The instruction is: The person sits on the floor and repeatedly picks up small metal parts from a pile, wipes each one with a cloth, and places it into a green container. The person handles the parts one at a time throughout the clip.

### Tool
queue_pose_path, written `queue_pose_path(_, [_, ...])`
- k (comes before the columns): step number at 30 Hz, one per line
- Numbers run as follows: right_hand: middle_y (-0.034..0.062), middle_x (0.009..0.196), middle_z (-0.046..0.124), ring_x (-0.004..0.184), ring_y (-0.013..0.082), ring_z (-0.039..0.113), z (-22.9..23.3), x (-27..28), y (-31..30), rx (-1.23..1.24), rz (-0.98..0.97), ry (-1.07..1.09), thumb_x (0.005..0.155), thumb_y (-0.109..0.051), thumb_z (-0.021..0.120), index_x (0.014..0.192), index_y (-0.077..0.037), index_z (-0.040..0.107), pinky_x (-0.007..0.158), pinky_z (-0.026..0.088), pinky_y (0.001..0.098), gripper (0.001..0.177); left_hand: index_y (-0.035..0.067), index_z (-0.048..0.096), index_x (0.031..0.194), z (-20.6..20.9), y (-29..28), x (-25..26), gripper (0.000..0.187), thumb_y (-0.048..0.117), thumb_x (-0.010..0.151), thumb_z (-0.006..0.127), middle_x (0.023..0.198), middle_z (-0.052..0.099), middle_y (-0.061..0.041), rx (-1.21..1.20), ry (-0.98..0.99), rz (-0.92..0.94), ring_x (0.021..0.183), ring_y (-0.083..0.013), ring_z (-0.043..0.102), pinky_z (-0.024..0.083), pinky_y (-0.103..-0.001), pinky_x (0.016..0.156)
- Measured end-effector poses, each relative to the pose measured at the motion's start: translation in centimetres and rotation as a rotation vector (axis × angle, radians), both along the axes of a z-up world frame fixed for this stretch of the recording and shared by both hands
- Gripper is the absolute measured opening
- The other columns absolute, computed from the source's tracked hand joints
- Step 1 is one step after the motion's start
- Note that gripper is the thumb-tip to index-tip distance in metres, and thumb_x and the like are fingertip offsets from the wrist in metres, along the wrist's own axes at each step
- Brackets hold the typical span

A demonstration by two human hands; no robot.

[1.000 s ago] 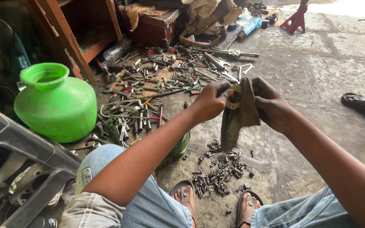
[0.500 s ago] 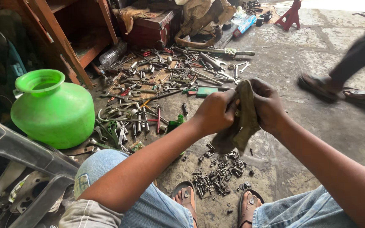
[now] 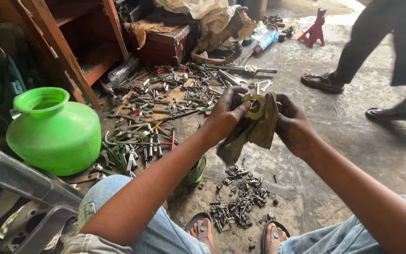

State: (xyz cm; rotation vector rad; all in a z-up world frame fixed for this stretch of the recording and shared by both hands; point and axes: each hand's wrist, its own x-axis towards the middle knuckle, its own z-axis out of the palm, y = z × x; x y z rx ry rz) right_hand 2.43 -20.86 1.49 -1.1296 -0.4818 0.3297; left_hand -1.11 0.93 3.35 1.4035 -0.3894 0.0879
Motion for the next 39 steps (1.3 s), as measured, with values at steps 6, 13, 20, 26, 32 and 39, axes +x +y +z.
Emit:
queue_pose_path(6, [0.0056, 0.12, 0.065, 0.107, 0.0178, 0.066, -0.7, 0.6, 0.3, 0.097, -0.035, 0.114, 0.1, -0.008, 0.057, 0.135, -0.011, 0.054, 0.099, 0.057, 0.0362, 0.035, -0.001, 0.062, 0.126, -0.4, 0.4, 0.1, 0.026, 0.012, 0.105, 0.057, 0.114, 0.072, -0.009, 0.14, -0.124, 0.134, 0.104, -0.0137, 0.068, 0.055, -0.025, 0.093])
queue_pose_path(13, [0.0061, 0.122, 0.064, 0.108, 0.0177, 0.064, -0.5, 0.0, 0.5, 0.063, -0.062, 0.091, 0.103, -0.017, 0.061, 0.135, -0.009, 0.054, 0.091, 0.057, 0.0351, 0.034, 0.006, 0.067, 0.132, 0.7, 0.2, -0.9, 0.031, 0.013, 0.104, 0.056, 0.108, 0.074, -0.01, 0.167, -0.021, 0.19, 0.086, -0.0133, 0.062, 0.049, -0.027, 0.067])
queue_pose_path(20, [0.0062, 0.117, 0.067, 0.104, 0.0113, 0.065, 0.5, -0.8, 1.1, -0.287, -0.098, -0.377, 0.096, -0.011, 0.065, 0.125, -0.004, 0.058, 0.091, 0.057, 0.0275, 0.031, 0.003, 0.056, 0.144, -0.8, -0.6, -0.2, 0.04, 0.004, 0.105, 0.048, 0.139, 0.063, -0.019, 0.268, -0.152, 0.063, 0.118, -0.0235, 0.065, 0.053, -0.031, 0.106])
queue_pose_path(26, [0.0023, 0.092, 0.065, 0.079, 0.0077, 0.06, -0.1, -0.7, 0.9, -0.23, -0.278, -0.219, 0.104, -0.02, 0.066, 0.102, -0.003, 0.063, 0.067, 0.053, 0.0236, 0.017, 0.0, 0.033, 0.156, -1.5, -2.1, -0.5, 0.06, -0.006, 0.098, 0.048, 0.15, 0.05, -0.022, 0.111, -0.061, -0.155, 0.134, -0.0268, 0.051, 0.041, -0.034, 0.115])
queue_pose_path(32, [0.0063, 0.089, 0.068, 0.077, 0.0145, 0.061, -0.3, -0.5, 1.0, -0.669, -0.346, -0.32, 0.104, -0.028, 0.066, 0.102, 0.0, 0.066, 0.067, 0.051, 0.0312, 0.029, -0.003, 0.042, 0.149, -1.8, -1.6, -1.4, 0.064, -0.011, 0.087, 0.054, 0.136, 0.06, -0.021, 0.536, -0.246, -0.02, 0.129, -0.0286, 0.057, 0.042, -0.033, 0.114])
queue_pose_path(39, [0.0092, 0.105, 0.073, 0.094, 0.0185, 0.069, -0.9, -1.3, 1.7, -0.857, -0.368, -0.632, 0.103, -0.025, 0.058, 0.126, -0.005, 0.064, 0.083, 0.057, 0.0364, 0.031, -0.007, 0.057, 0.137, -3.7, -0.7, 1.1, 0.062, -0.018, 0.076, 0.05, 0.121, 0.069, -0.022, 0.266, -0.021, -0.226, 0.113, -0.0315, 0.064, 0.053, -0.037, 0.1])
